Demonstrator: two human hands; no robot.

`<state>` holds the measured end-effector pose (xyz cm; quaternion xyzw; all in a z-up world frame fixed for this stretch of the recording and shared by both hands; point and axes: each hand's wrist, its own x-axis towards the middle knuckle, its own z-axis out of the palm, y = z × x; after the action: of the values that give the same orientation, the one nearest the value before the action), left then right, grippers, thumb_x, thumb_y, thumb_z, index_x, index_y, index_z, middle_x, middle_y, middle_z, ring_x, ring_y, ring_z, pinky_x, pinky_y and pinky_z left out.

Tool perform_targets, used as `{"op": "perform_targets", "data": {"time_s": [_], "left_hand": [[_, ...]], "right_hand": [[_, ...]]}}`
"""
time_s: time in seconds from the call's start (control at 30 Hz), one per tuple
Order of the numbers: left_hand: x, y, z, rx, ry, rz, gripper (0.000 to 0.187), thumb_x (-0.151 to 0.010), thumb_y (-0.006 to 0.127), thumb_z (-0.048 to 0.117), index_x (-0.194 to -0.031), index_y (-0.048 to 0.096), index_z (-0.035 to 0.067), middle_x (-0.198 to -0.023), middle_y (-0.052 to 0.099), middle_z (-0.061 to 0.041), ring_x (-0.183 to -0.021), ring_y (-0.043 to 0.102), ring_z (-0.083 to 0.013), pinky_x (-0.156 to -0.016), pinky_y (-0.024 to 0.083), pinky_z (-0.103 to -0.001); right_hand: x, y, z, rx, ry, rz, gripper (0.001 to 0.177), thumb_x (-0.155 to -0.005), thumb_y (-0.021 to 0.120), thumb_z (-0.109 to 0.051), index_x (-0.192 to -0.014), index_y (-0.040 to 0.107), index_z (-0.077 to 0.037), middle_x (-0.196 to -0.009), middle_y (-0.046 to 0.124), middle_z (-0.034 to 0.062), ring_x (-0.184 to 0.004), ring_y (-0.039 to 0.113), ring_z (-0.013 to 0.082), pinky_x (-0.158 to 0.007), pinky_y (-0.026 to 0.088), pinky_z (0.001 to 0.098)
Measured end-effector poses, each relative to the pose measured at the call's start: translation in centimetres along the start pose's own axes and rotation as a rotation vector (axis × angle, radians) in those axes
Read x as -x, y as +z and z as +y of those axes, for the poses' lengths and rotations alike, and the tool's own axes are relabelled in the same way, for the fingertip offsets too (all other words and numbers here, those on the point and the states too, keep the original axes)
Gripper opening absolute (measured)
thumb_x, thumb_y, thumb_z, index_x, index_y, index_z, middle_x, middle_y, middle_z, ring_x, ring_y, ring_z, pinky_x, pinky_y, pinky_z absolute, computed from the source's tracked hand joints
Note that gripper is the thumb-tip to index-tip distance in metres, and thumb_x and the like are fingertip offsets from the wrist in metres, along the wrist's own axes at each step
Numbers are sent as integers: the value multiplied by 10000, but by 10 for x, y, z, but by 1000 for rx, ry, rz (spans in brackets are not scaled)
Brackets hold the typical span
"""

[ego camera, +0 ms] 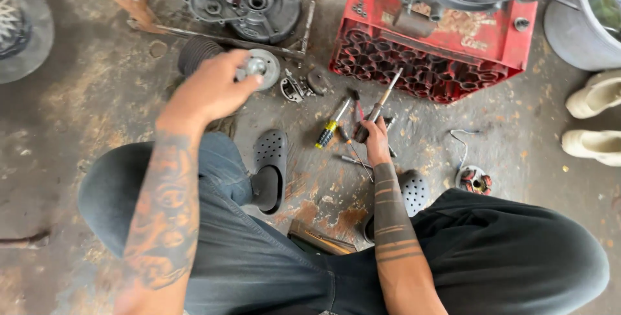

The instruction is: The person sits on the floor and works on a small engine component, using pliers to adjust internal parts. They then pick up a screwdriver and use it to tighten or adjust a part on the main engine block resting on a red crate.

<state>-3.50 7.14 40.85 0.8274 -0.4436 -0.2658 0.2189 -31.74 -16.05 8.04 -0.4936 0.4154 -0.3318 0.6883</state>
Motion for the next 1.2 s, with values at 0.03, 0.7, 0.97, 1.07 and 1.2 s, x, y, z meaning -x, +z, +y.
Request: {"op": "perform_targets", "data": {"time_s": [0.03, 0.7, 0.97, 1.07, 1.2], "left_hand": [[4, -1, 6, -4, -12, 11, 622, -942, 580, 380, -1428, 548, -7, -1341, 616, -290, -1277, 550, -476, -1093, 420, -573], [-179, -24, 155, 79, 634, 150, 720, -959, 589, 351, -1532, 306, 21, -1501, 470, -202, -1343, 522, -346, -1040, 449, -467], [-339, 3, 203, 770, 715, 8, 688, -993, 333, 530, -1264, 623, -33, -1250, 633, -104, -1138, 563, -196, -994, 404, -305], [-342, 4, 221, 877, 590, -211, 796, -935, 260, 631, -1192, 710, 28, -1073, 729, -45, -892, 669, -121, -823, 506, -257], [-354, 4, 223, 920, 593, -440, 834, -945, 301, 659, -991, 765, -32, -891, 738, -67, -718, 642, -124, -675, 480, -209]], "right_hand": [[7, 12, -10, -4, 2, -17, 175, -933, 647, -140, -997, 516, -43, -741, 635, 204, -602, 681, 304, -578, 560, 386], [18, 54, -152, -227, -83, -186, 249, -988, 512, -135, -1154, 623, 12, -732, 568, 72, -620, 522, 142, -512, 417, 276], [23, 34, -164, -301, -88, -105, 276, -970, 520, -144, -1163, 625, 23, -732, 589, 94, -593, 541, 173, -508, 415, 285], [28, 32, -167, -360, -58, -79, 288, -974, 522, -164, -1149, 627, 40, -700, 571, 105, -578, 529, 180, -497, 385, 290], [29, 43, -199, -508, -82, -110, 327, -975, 538, -225, -1099, 612, 69, -585, 488, 84, -470, 432, 171, -525, 376, 329]]}}
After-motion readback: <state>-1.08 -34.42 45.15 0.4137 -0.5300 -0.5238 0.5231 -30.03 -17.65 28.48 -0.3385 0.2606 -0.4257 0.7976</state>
